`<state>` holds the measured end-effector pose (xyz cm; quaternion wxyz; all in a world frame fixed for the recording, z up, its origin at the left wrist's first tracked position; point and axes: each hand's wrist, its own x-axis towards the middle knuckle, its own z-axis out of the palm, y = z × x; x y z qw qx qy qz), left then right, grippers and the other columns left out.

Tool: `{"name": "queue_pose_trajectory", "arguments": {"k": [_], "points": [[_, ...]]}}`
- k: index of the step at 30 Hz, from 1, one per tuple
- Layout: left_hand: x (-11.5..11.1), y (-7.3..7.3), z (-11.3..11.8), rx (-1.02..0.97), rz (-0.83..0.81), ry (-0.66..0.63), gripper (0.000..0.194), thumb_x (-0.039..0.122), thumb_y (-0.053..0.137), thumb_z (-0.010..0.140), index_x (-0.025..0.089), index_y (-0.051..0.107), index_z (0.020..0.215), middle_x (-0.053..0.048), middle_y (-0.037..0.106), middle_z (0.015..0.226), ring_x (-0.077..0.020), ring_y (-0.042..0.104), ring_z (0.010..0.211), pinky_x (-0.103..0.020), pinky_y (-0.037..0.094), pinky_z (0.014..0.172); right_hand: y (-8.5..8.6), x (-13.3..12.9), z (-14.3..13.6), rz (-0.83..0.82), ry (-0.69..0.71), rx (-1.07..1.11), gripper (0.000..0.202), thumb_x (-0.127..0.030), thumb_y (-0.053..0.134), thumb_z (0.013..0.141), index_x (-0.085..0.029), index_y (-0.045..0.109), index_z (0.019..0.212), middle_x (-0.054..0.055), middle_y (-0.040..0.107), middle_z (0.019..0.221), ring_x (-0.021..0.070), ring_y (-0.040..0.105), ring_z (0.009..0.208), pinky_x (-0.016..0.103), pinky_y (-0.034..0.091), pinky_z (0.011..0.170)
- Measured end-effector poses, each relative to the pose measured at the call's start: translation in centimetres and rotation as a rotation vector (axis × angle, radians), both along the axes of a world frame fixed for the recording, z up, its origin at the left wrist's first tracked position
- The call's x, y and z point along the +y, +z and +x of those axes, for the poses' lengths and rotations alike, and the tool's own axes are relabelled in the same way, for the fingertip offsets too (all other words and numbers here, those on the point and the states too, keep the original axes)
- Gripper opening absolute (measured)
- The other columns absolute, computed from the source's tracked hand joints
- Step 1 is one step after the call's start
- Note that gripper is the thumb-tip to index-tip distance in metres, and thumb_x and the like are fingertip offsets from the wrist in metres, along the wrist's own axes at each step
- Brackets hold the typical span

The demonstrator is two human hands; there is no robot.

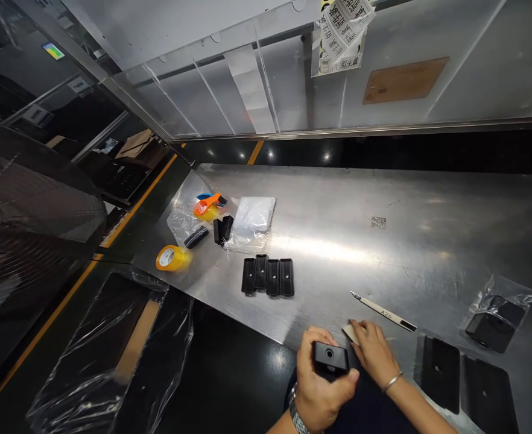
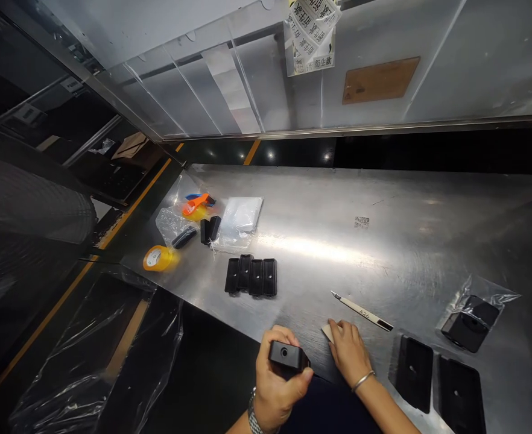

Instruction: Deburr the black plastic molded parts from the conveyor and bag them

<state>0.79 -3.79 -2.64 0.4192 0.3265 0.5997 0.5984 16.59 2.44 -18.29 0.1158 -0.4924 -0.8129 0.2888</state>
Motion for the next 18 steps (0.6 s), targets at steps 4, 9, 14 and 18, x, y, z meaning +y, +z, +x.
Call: {"name": "queue_pose_trajectory", "arguments": {"k": [4,9,14,18], "points": [[-0.4,-0.4,-0.4,-0.054,0.001,0.046,0.044,0.043,0.072,0.064,0.021,0.046,0.093,-0.003,0.046,0.088,-0.0178,0.048,0.08,-0.032,0.043,0.074,0.2,0.0,0.0,0.016,-0.003,-0.003,0.031,-0.027,0.048,0.081,-0.018,0.063,0.106,0.017,0.062,0.095,0.0347,0.059,0.088,0.053,0.05,0.075],[-0.7,-0.5,-0.6,-0.199,0.088,-0.001,0.053,0.042,0.074,0.061,0.025,0.042,0.1,-0.003,0.043,0.095,-0.0132,0.046,0.071,-0.028,0.043,0.065,6.6,0.8,-1.1,-0.049,0.02,0.112,0.037,-0.038,0.041,0.09,-0.019,0.056,0.118,0.013,0.063,0.105,0.0271,0.06,0.1,0.043,0.051,0.086],[-0.9,-0.5,-1.5,-0.03,0.155,-0.124,0.057,0.042,0.074,0.061,0.025,0.048,0.109,-0.005,0.044,0.099,-0.0182,0.049,0.08,-0.035,0.044,0.076,16.5,1.3,-2.6,-0.348,0.132,0.467,0.026,-0.032,0.045,0.092,-0.024,0.06,0.112,0.006,0.066,0.103,0.0181,0.065,0.092,0.028,0.054,0.08],[-1.2,-0.6,-2.0,0.152,0.192,-0.205,0.066,0.034,0.07,0.065,0.025,0.045,0.125,-0.008,0.045,0.102,-0.0244,0.051,0.091,-0.039,0.046,0.079,20.6,1.4,-3.3,-0.529,0.112,0.56,0.019,-0.034,0.051,0.089,-0.025,0.068,0.093,0.003,0.068,0.086,0.0187,0.065,0.083,0.029,0.053,0.075]]}}
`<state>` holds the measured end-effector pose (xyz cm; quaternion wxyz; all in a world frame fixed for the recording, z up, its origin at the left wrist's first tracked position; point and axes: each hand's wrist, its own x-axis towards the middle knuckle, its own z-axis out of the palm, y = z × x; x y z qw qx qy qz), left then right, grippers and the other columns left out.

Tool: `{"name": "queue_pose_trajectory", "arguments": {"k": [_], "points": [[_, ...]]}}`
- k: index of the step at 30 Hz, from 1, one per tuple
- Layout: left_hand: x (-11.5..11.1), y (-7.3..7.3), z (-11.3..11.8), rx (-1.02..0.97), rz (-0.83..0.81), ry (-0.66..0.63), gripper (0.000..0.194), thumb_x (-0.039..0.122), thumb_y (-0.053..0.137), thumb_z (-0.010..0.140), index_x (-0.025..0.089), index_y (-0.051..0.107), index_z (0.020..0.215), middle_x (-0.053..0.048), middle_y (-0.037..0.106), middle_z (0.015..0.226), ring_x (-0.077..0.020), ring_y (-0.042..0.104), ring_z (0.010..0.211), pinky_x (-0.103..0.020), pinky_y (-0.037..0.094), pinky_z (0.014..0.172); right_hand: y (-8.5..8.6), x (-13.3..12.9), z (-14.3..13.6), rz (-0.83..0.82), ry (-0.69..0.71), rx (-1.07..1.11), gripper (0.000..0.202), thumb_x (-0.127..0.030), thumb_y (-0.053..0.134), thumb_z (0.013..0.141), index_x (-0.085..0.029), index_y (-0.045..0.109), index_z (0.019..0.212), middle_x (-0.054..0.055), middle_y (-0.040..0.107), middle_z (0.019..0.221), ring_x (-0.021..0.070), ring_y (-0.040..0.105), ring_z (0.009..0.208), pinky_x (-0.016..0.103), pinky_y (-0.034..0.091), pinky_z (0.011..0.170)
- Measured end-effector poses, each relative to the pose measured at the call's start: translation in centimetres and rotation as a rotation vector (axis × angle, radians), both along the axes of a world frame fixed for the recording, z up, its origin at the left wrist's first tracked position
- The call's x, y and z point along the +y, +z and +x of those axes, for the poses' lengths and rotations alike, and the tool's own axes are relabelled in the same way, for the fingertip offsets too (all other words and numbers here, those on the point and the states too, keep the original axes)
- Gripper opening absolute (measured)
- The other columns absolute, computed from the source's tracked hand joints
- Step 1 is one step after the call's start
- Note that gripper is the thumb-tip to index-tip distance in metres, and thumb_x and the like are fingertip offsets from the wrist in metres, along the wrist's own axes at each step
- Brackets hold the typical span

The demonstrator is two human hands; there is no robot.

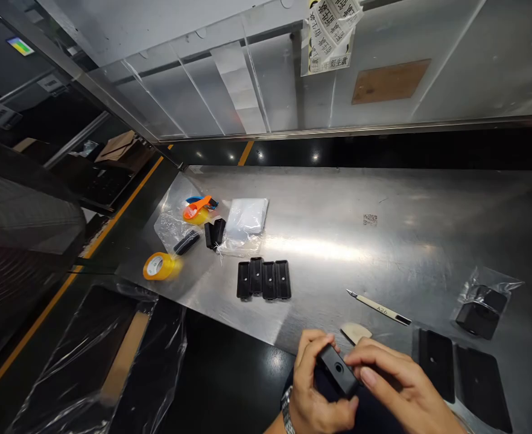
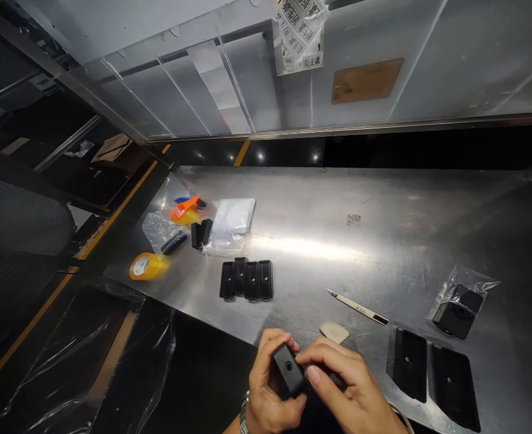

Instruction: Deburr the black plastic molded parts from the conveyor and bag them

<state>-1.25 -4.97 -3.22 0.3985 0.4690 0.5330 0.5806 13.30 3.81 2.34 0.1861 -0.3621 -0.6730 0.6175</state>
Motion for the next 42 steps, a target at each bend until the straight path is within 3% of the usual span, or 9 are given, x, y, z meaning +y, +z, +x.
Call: {"name": "queue_pose_trajectory", "arguments": {"k": [5,10,17,22,26,31,33,37,42], "points": [[-0.1,0.2,0.0,0.201,0.065,0.084,0.07,0.018,0.066,0.062,0.026,0.042,0.128,-0.009,0.047,0.102,-0.0247,0.053,0.089,-0.039,0.049,0.075,1.1,-0.6,-0.7,-0.381,-0.108,0.032,0.027,-0.046,0.053,0.084,-0.022,0.065,0.087,0.001,0.06,0.08,0.013,0.056,0.061,0.025,0.048,0.054],[0.3,0.7,0.0,0.391,0.167,0.165,0.067,0.022,0.068,0.066,0.023,0.043,0.128,-0.009,0.047,0.1,-0.0234,0.054,0.084,-0.038,0.051,0.069,1.1,-1.4,-1.7,-0.654,-0.21,0.129,0.027,-0.045,0.06,0.079,-0.019,0.06,0.082,-0.002,0.05,0.075,0.0103,0.046,0.059,0.023,0.044,0.049],[0.2,0.6,0.1,0.484,0.226,0.183,0.058,0.025,0.063,0.074,0.016,0.041,0.128,-0.01,0.044,0.101,-0.0204,0.051,0.082,-0.035,0.052,0.066,1.1,-1.3,-1.7,-0.796,-0.249,0.167,0.007,-0.025,0.058,0.076,-0.018,0.058,0.075,-0.005,0.051,0.069,0.0093,0.051,0.055,0.025,0.044,0.059],[0.0,0.2,0.0,0.487,0.265,0.16,0.058,0.02,0.062,0.074,0.015,0.041,0.128,-0.009,0.042,0.102,-0.0194,0.05,0.085,-0.033,0.052,0.069,1.3,-1.3,-1.8,-0.779,-0.282,0.159,0.012,-0.03,0.061,0.077,-0.018,0.06,0.077,-0.004,0.05,0.067,0.0104,0.048,0.056,0.025,0.043,0.053],[-0.4,0.0,0.2,0.307,0.068,0.126,0.06,0.027,0.065,0.074,0.021,0.041,0.13,-0.009,0.043,0.107,-0.021,0.053,0.089,-0.034,0.052,0.074,0.9,-1.4,-1.4,-0.772,-0.266,0.143,0.011,-0.027,0.056,0.08,-0.019,0.063,0.081,-0.002,0.056,0.07,0.0111,0.054,0.057,0.027,0.046,0.062],[0.2,1.6,0.2,0.072,-0.238,0.015,0.064,0.032,0.069,0.074,0.025,0.042,0.132,-0.009,0.046,0.112,-0.0234,0.055,0.098,-0.038,0.049,0.085,-1.1,-1.3,-1.1,-0.248,-0.258,0.029,0.035,-0.04,0.062,0.079,-0.024,0.063,0.109,0.007,0.063,0.105,0.025,0.058,0.102,0.035,0.047,0.087],[0.9,2.5,-0.1,-0.014,-0.316,-0.056,0.063,0.029,0.071,0.074,0.024,0.045,0.131,-0.009,0.048,0.113,-0.0235,0.054,0.102,-0.037,0.047,0.088,-1.9,-1.0,-1.2,-0.129,-0.246,-0.011,0.034,-0.04,0.061,0.08,-0.023,0.064,0.109,0.009,0.065,0.106,0.0262,0.057,0.105,0.037,0.045,0.091],[2.0,3.6,-0.7,-0.47,-0.418,-0.185,0.059,0.04,0.069,0.074,0.019,0.052,0.126,-0.011,0.056,0.109,-0.0212,0.059,0.091,-0.035,0.048,0.082,-2.5,-0.2,-1.3,-0.273,-0.361,0.014,0.037,-0.049,0.051,0.085,-0.018,0.068,0.099,0.009,0.07,0.09,0.0243,0.065,0.085,0.037,0.051,0.081],[2.6,4.1,0.1,-0.905,-0.619,-0.139,0.034,0.042,0.058,0.083,0.011,0.065,0.096,-0.009,0.067,0.075,-0.0167,0.063,0.066,-0.03,0.049,0.067,-2.5,0.4,-1.1,-0.379,-0.528,0.019,0.047,-0.057,0.051,0.083,-0.015,0.071,0.093,0.006,0.069,0.07,0.0195,0.062,0.061,0.029,0.051,0.057]]}}
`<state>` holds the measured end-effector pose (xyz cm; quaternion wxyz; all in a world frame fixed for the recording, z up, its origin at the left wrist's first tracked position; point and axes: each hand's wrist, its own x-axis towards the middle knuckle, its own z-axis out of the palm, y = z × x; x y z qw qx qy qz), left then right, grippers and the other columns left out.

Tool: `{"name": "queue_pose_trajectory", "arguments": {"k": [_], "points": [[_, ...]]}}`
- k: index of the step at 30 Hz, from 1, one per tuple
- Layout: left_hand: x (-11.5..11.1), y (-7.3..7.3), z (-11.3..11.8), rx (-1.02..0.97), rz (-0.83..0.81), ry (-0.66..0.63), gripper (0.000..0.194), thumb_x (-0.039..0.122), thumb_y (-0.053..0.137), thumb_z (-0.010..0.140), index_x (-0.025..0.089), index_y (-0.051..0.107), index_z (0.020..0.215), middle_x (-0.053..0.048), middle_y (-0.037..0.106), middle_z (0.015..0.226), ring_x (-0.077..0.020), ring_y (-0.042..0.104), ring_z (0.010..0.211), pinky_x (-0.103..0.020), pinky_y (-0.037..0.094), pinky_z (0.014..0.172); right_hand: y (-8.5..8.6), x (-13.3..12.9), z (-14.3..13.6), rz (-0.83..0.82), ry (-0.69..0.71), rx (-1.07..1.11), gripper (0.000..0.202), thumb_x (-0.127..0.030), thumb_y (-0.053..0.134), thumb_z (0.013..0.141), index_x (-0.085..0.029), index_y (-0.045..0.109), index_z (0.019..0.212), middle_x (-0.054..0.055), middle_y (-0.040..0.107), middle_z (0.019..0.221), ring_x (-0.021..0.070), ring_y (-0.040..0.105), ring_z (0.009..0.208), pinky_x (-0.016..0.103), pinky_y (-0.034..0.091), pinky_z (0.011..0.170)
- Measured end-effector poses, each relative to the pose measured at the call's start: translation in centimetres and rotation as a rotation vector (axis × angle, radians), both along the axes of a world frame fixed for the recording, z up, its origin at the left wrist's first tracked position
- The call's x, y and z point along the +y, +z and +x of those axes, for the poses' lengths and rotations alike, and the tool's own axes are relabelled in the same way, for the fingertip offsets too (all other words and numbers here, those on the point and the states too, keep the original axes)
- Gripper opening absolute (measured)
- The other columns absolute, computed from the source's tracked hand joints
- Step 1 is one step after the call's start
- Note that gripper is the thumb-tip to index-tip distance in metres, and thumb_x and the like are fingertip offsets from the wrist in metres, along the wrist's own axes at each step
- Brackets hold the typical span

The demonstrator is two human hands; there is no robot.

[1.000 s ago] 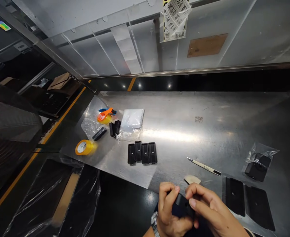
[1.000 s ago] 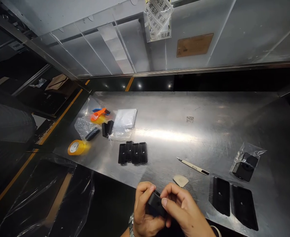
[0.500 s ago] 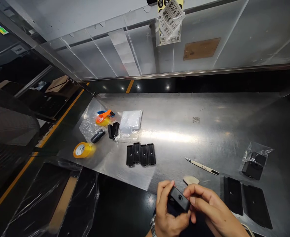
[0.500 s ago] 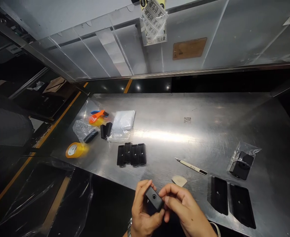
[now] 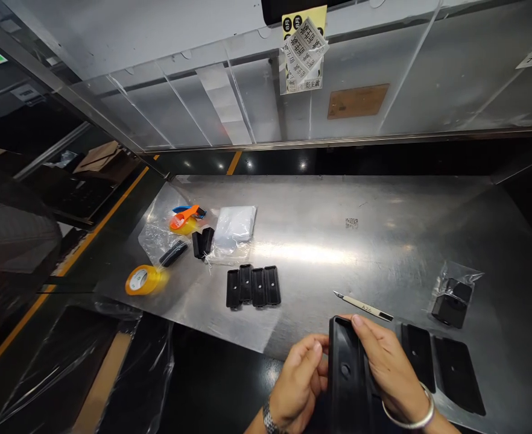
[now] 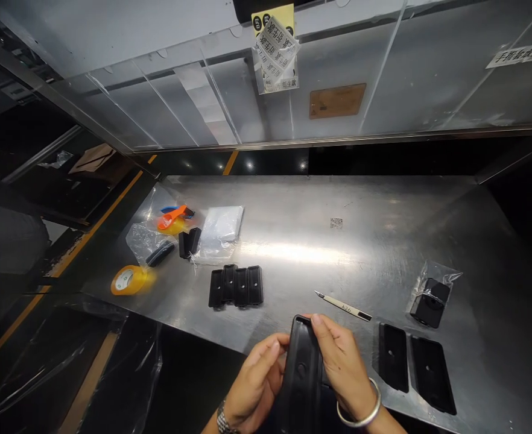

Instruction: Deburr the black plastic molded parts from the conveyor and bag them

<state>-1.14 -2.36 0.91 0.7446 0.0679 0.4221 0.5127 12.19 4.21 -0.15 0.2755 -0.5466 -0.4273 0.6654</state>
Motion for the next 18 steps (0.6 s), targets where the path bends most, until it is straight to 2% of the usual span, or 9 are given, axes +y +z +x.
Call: {"name": "queue_pose_trajectory", "arguments": {"k": [3,7,9,12,15,16,18], "points": [[-0.1,-0.1,0.9,-0.129,-0.043,-0.033,0.035,0.044,0.061,0.079,0.01,0.064,0.086,-0.01,0.068,0.069,-0.018,0.064,0.056,-0.028,0.049,0.055,-0.2,0.0,0.2,0.036,-0.036,-0.069,0.05,-0.059,0.049,0.082,-0.015,0.072,0.089,0.003,0.064,0.061,0.0166,0.057,0.056,0.025,0.047,0.05],[-0.4,-0.8,1.7,-0.277,-0.098,-0.127,0.048,0.057,0.061,0.073,0.012,0.061,0.091,-0.014,0.071,0.066,-0.021,0.064,0.047,-0.027,0.046,0.043,-0.2,-0.3,0.3,0.053,-0.015,-0.138,0.055,-0.061,0.044,0.084,-0.013,0.072,0.085,0.001,0.056,0.052,0.0133,0.049,0.044,0.023,0.04,0.039],[-0.6,-1.1,1.9,-0.296,-0.112,-0.125,0.054,0.061,0.063,0.069,0.011,0.062,0.09,-0.015,0.071,0.066,-0.0197,0.063,0.045,-0.025,0.045,0.041,-0.1,-0.5,0.4,0.067,-0.011,-0.155,0.058,-0.061,0.041,0.085,-0.012,0.071,0.084,0.001,0.056,0.052,0.0138,0.05,0.045,0.024,0.041,0.04],[-0.7,-1.1,2.2,-0.283,-0.143,-0.137,0.068,0.071,0.058,0.064,0.004,0.066,0.074,-0.013,0.066,0.056,-0.0147,0.058,0.039,-0.021,0.04,0.038,-0.7,-0.5,0.8,0.145,0.044,-0.255,0.063,-0.058,0.029,0.091,-0.011,0.071,0.085,0.001,0.054,0.049,0.0153,0.053,0.046,0.025,0.043,0.042],[-0.8,-1.0,2.5,-0.212,-0.179,-0.073,0.074,0.075,0.052,0.065,0.002,0.065,0.061,-0.01,0.06,0.049,-0.0115,0.054,0.037,-0.019,0.034,0.037,-3.0,0.7,1.8,0.251,0.082,-0.401,0.066,-0.053,0.018,0.094,-0.011,0.068,0.096,0.003,0.057,0.055,0.0162,0.055,0.048,0.026,0.043,0.041],[-0.8,-1.1,2.7,-0.187,-0.19,-0.021,0.073,0.075,0.052,0.065,0.003,0.065,0.06,-0.009,0.059,0.049,-0.011,0.053,0.038,-0.019,0.034,0.037,-4.2,1.3,2.3,0.284,0.085,-0.446,0.063,-0.052,0.019,0.094,-0.012,0.066,0.101,0.005,0.061,0.064,0.0169,0.058,0.054,0.027,0.046,0.045],[-0.9,-1.3,2.9,-0.163,-0.196,0.079,0.069,0.073,0.056,0.064,0.005,0.065,0.06,-0.008,0.059,0.05,-0.0105,0.052,0.039,-0.02,0.033,0.038,-7.1,2.7,3.5,0.365,0.109,-0.572,0.053,-0.05,0.027,0.093,-0.013,0.063,0.108,0.009,0.066,0.084,0.02,0.063,0.073,0.032,0.051,0.063]]}}
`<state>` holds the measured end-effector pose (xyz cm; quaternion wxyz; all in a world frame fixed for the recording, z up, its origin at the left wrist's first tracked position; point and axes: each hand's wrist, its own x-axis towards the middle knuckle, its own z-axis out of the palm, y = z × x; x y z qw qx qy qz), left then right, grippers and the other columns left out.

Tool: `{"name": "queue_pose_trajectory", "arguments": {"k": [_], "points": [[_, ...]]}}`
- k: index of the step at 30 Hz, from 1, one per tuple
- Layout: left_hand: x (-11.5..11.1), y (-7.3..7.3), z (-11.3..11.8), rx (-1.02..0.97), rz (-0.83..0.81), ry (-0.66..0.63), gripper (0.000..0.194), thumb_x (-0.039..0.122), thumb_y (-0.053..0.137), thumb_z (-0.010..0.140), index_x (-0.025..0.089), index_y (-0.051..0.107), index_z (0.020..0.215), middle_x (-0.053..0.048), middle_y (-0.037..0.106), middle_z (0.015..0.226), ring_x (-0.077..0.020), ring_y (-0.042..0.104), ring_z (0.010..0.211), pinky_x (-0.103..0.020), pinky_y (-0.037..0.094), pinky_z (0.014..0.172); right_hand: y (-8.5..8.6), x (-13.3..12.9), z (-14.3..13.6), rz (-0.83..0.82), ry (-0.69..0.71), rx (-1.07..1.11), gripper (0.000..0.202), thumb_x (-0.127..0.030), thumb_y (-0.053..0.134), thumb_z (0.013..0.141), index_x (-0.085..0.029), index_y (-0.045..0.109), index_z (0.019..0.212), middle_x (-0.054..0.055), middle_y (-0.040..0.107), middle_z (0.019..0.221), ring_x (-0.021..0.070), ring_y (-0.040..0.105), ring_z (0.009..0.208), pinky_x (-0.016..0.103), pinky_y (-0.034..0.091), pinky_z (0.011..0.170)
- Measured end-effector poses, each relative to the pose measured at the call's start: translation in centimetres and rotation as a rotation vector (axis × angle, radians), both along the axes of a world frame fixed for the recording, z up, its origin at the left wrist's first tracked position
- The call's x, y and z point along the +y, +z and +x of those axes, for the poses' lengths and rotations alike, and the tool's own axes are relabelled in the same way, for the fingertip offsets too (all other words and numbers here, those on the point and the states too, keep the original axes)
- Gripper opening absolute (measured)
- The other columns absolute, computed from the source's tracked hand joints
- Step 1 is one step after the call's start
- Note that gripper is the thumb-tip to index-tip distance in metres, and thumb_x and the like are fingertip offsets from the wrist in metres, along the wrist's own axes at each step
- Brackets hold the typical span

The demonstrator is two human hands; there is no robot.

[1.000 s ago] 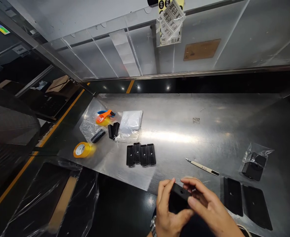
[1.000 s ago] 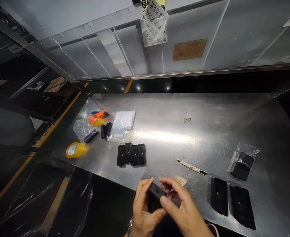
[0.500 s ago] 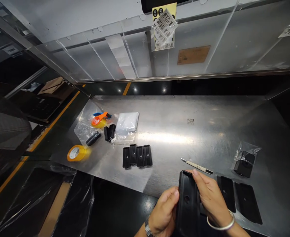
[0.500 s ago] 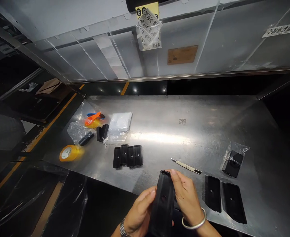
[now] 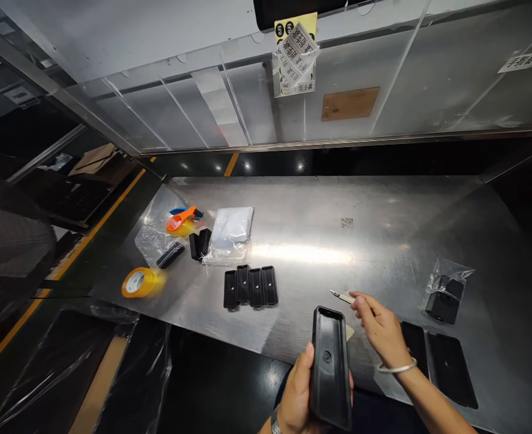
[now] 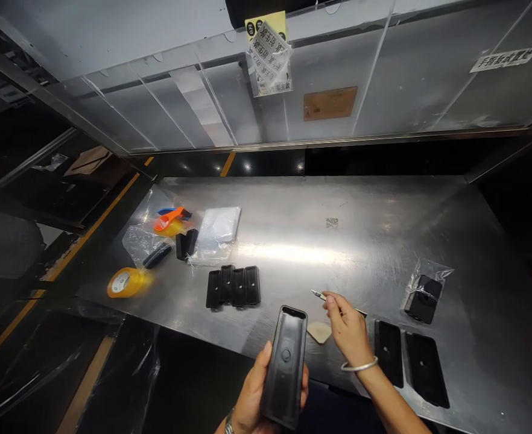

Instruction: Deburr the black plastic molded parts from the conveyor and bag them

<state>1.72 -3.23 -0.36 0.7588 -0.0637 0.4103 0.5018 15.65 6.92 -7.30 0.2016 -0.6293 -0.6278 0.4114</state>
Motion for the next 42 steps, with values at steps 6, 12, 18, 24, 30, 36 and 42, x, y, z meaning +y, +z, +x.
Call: {"name": "queue_pose_trajectory", "arguments": {"k": [6,12,18,24,30,36,42], "points": [[-0.3,-0.6,-0.7,-0.119,0.08,-0.029,0.069,0.075,0.052,0.065,0.006,0.064,0.06,-0.006,0.057,0.052,-0.0093,0.05,0.04,-0.021,0.028,0.039,-8.2,1.6,2.8,0.12,0.175,-0.405,0.027,-0.033,0.055,0.089,-0.017,0.058,0.11,0.006,0.061,0.111,0.0214,0.058,0.1,0.045,0.046,0.088],[-0.7,-1.6,-1.5,-0.271,0.262,-0.132,0.077,0.079,0.036,0.068,0.007,0.062,0.06,-0.002,0.049,0.043,-0.0077,0.041,0.034,-0.023,0.017,0.035,-10.8,1.4,3.7,0.164,0.327,-0.573,0.021,-0.031,0.055,0.089,-0.016,0.059,0.104,0.005,0.061,0.107,0.0188,0.059,0.093,0.04,0.049,0.082],[-0.9,-2.3,-1.9,-0.39,0.302,-0.19,0.089,0.085,0.018,0.068,0.008,0.062,0.063,-0.002,0.047,0.043,-0.0083,0.037,0.032,-0.023,0.017,0.035,-9.9,2.0,3.2,0.165,0.291,-0.462,0.023,-0.033,0.055,0.089,-0.016,0.059,0.104,0.005,0.061,0.103,0.0194,0.059,0.093,0.042,0.047,0.082],[-0.7,-1.9,-1.8,-0.414,0.201,-0.22,0.093,0.086,0.014,0.067,0.006,0.062,0.062,-0.004,0.047,0.042,-0.0091,0.041,0.031,-0.024,0.014,0.028,-1.9,1.0,1.4,0.052,0.257,-0.067,0.04,-0.042,0.034,0.094,-0.017,0.057,0.115,0.01,0.066,0.099,0.0187,0.063,0.077,0.033,0.053,0.067],[-0.6,-1.7,-1.9,-0.302,0.108,-0.328,0.093,0.082,0.013,0.071,0.005,0.063,0.059,-0.005,0.05,0.04,-0.0092,0.042,0.031,-0.023,0.015,0.03,7.1,-1.0,0.6,-0.325,0.22,0.532,0.051,-0.05,0.035,0.092,-0.013,0.061,0.119,0.006,0.066,0.071,0.0151,0.059,0.054,0.028,0.047,0.047],[-0.4,-1.1,-2.0,-0.29,0.079,-0.415,0.096,0.081,0.01,0.073,0.004,0.064,0.053,-0.006,0.047,0.037,-0.0093,0.041,0.031,-0.024,0.016,0.032,8.3,-1.8,1.4,-0.382,0.263,0.536,0.045,-0.047,0.042,0.091,-0.021,0.06,0.123,0.0,0.057,0.057,0.014,0.054,0.054,0.026,0.044,0.05],[-0.6,-2.0,-2.2,-0.385,0.054,-0.46,0.098,0.083,0.011,0.07,0.003,0.065,0.054,-0.007,0.048,0.036,-0.0104,0.043,0.026,-0.025,0.009,0.026,9.2,-2.0,1.7,-0.32,0.246,0.464,0.043,-0.048,0.047,0.088,-0.023,0.063,0.119,0.006,0.067,0.073,0.0224,0.064,0.075,0.034,0.054,0.066]]}}
